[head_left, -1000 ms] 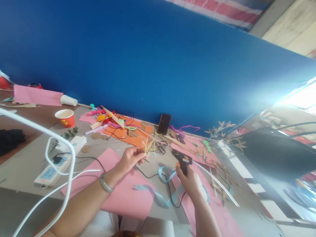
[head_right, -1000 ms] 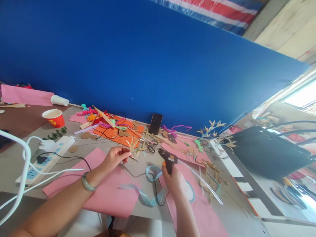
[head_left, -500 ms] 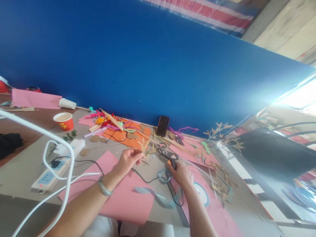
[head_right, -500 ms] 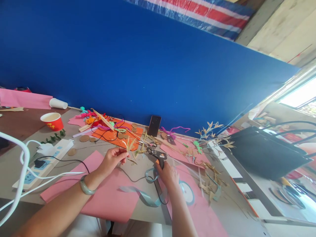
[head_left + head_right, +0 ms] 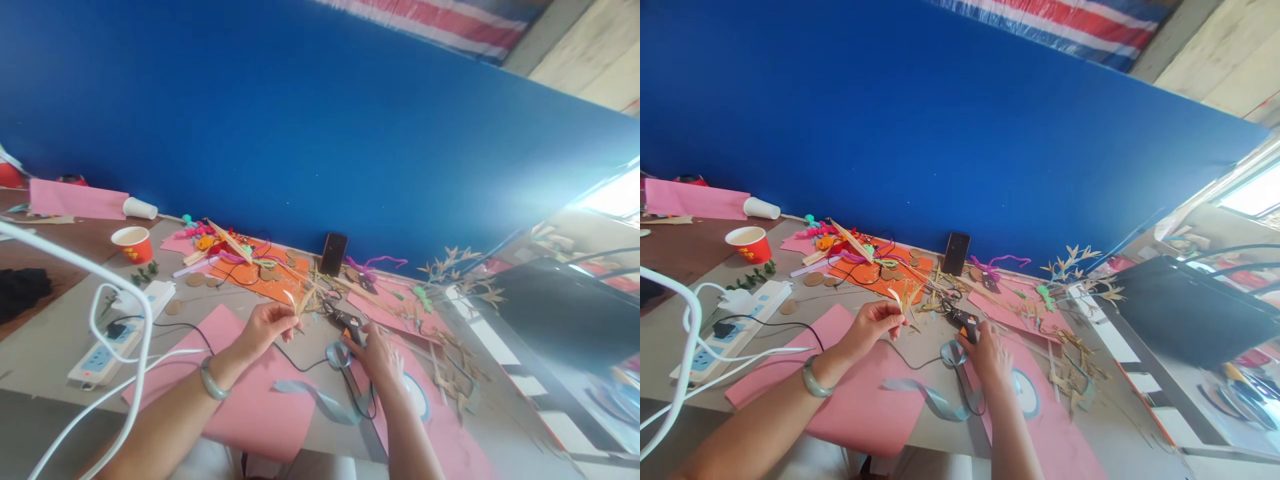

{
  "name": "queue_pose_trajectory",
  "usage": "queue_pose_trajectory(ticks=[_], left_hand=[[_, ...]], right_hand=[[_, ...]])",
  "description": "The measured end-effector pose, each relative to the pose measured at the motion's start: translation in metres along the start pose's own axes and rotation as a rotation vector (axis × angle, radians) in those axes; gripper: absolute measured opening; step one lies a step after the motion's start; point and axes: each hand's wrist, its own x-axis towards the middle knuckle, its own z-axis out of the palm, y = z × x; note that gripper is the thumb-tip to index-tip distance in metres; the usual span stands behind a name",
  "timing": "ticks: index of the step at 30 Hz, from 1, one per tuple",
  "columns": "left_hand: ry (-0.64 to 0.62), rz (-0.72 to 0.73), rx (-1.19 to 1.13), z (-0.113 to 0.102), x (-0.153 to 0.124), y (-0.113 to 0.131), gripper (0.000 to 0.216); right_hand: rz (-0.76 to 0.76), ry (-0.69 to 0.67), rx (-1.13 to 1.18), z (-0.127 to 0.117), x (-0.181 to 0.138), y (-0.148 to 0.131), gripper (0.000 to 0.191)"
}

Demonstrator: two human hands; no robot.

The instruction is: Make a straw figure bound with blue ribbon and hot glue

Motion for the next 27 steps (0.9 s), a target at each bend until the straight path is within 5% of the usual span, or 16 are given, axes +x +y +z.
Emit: queue_pose_trajectory(ticks=[3, 9, 15, 27], left_hand=[[-0.029, 0.001, 0.031, 0.0, -0.001, -0.002, 0.023], [-0.041, 0.014, 0.077, -0.001, 0.0, -0.009, 0.023], [-0.019, 0.038, 0.105, -0.002, 0.001, -0.011, 0.026], [-0.039, 0.025, 0.132, -0.005, 0.001, -0.017, 0.027]], right_hand=[[-0.151, 0.086, 0.289, -0.011, -0.018, -0.02, 0.033], [-0.428, -0.036, 0.953, -0.015, -0.05, -0.076, 0.024], [-0.428, 0.059, 1.078, -0.014, -0.051, -0.098, 0.02], [-0.374, 0.042, 1.096, -0.015, -0.05, -0.103, 0.021]])
